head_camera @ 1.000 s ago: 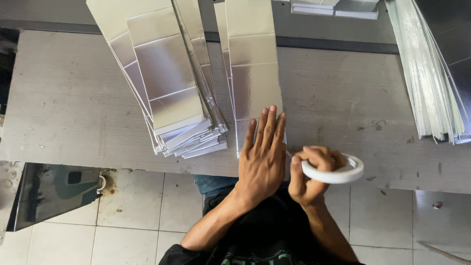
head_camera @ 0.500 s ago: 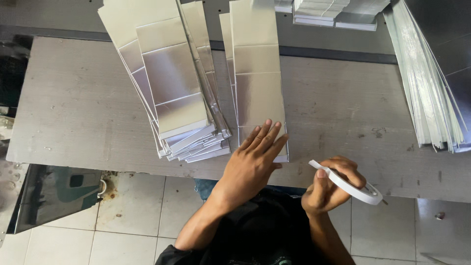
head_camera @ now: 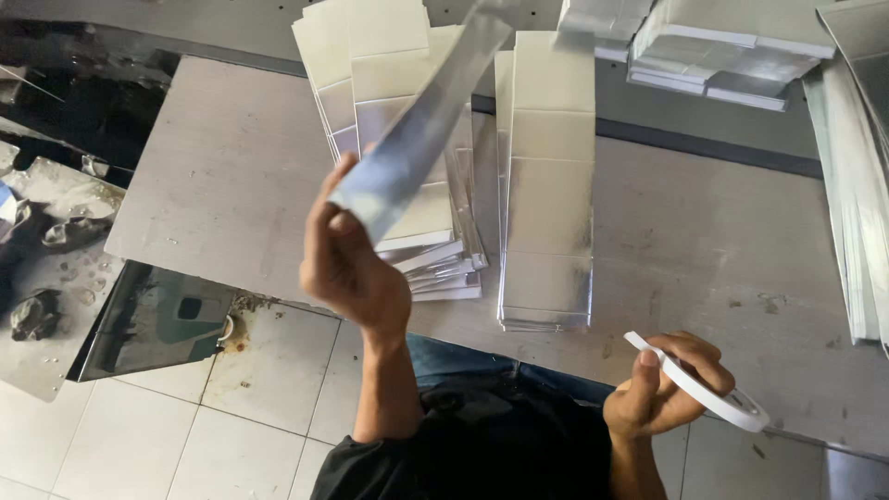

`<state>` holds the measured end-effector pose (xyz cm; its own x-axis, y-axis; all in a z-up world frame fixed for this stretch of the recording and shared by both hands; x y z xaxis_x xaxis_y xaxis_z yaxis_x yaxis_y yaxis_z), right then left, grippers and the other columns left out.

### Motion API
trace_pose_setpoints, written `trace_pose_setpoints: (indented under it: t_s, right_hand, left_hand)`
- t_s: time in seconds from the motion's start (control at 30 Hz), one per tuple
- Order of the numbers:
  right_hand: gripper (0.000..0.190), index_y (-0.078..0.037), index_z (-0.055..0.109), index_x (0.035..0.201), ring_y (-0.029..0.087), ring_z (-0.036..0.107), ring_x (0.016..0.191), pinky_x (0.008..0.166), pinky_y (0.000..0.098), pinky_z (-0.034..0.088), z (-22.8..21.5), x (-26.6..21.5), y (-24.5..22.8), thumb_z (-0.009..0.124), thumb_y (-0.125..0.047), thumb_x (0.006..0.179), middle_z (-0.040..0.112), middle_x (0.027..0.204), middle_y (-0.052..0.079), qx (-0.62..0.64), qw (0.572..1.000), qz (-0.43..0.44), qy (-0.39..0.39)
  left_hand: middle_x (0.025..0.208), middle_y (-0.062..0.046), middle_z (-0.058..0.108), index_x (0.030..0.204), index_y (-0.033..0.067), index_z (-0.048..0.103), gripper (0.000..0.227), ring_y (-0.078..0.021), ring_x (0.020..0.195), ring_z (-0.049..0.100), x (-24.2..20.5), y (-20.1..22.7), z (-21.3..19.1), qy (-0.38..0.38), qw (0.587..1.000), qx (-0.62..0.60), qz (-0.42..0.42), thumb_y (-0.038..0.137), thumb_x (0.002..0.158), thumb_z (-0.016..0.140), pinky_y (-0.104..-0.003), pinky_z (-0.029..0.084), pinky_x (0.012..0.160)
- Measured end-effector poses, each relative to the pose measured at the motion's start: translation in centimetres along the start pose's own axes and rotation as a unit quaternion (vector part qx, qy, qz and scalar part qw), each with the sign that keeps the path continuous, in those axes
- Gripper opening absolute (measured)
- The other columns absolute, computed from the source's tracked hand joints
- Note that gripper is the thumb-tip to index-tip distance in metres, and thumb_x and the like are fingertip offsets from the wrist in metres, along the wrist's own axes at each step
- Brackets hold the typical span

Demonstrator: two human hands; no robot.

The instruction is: The person tapes stacks of white paper sheets on a workbench using white tape. They apply tape to the edges of the stacks, press it down, and then move the taped stacks aside to continue with the next stack.

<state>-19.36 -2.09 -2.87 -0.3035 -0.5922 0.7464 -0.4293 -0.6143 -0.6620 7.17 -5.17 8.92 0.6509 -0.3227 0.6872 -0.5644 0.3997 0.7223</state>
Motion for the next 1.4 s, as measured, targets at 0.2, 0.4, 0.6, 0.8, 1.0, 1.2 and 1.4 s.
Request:
trace_pose_setpoints:
  t_s: [0.2,0.4,0.6,0.8,1.0,1.2,1.4]
  right_hand:
    - [0.024,-0.002,0.037,0.109,0.027,0.050,0.058,0.061,0.0372,0.042,0.5,0.7,-0.7,0.055,-0.011,0.098,0.051,0.069,0.016,0.002,1.000,-0.018,-0.010]
    - [0.037,0.001,0.042,0.119,0.021,0.045,0.049,0.061,0.0331,0.040,-0.7,-1.3,0.8,0.051,-0.025,0.094,0.050,0.060,0.011,-0.015,0.999,0.023,-0.028]
    - [0.049,0.003,0.044,0.124,0.020,0.045,0.056,0.079,0.0358,0.038,-0.9,-0.9,0.6,0.051,-0.033,0.092,0.050,0.061,0.011,-0.007,0.996,0.058,-0.065]
    - [0.083,0.004,0.046,0.138,0.014,0.044,0.057,0.055,0.0227,0.033,-0.9,-1.5,0.6,0.052,-0.062,0.089,0.053,0.072,0.012,0.009,0.989,0.126,-0.078]
    - [0.103,-0.011,0.026,0.161,0.008,0.035,0.052,0.057,0.0196,0.030,-1.2,0.0,-0.1,0.043,-0.082,0.090,0.053,0.139,0.036,0.104,0.965,0.097,-0.220]
    - [0.112,-0.007,0.036,0.152,0.011,0.046,0.060,0.060,0.0247,0.042,-1.0,-0.9,-1.9,0.041,-0.096,0.084,0.046,0.147,0.026,0.128,0.943,0.121,-0.282]
    - [0.088,-0.011,0.038,0.152,0.026,0.074,0.093,0.104,0.0497,0.052,0.2,0.3,-3.1,0.028,-0.083,0.100,0.046,0.145,0.025,0.091,0.943,0.018,-0.318]
  left_hand:
    - [0.133,-0.018,0.064,0.133,0.0131,0.060,0.037,-0.0456,0.133,0.060,-2.9,-2.9,-4.0,-0.125,0.952,0.100,0.260,-0.009,0.105,0.052,-0.060,0.055,0.116]
    - [0.141,-0.014,0.064,0.129,0.0160,0.070,0.026,-0.0362,0.140,0.053,-3.7,-5.8,-4.3,-0.442,0.865,0.175,0.158,0.014,0.103,0.066,-0.052,0.040,0.120]
    - [0.137,-0.014,0.066,0.122,0.0205,0.071,0.022,-0.0328,0.127,0.060,-3.5,-4.3,-4.3,-0.399,0.872,0.233,0.160,0.017,0.100,0.072,-0.048,0.044,0.100]
    - [0.128,0.001,0.064,0.124,0.0282,0.068,0.031,-0.0187,0.111,0.057,-7.9,-0.9,-3.4,-0.418,0.886,0.160,0.126,0.035,0.096,0.077,-0.039,0.031,0.092]
    - [0.111,-0.003,0.066,0.126,0.0171,0.064,0.031,-0.0236,0.096,0.059,-12.0,2.1,-2.0,-0.541,0.839,0.004,0.052,0.038,0.103,0.063,-0.040,0.036,0.084]
    - [0.119,0.006,0.071,0.125,0.0164,0.061,0.021,-0.0186,0.106,0.068,-12.2,3.3,-2.5,-0.569,0.800,-0.161,-0.106,0.018,0.104,0.065,-0.033,0.039,0.093]
    - [0.100,-0.001,0.067,0.109,0.0139,0.061,0.011,-0.0204,0.089,0.063,-12.5,2.6,-3.5,-0.533,0.801,-0.216,-0.169,0.008,0.100,0.064,-0.032,0.042,0.088]
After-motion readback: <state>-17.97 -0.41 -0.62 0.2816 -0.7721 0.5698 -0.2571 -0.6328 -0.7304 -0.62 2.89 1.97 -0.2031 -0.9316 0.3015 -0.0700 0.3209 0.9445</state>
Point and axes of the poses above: each hand's wrist, its own x-axis towards the middle knuckle, its own z-axis out of the palm, y = z × x, the point moved 1 cm from there along x, towards the middle knuckle
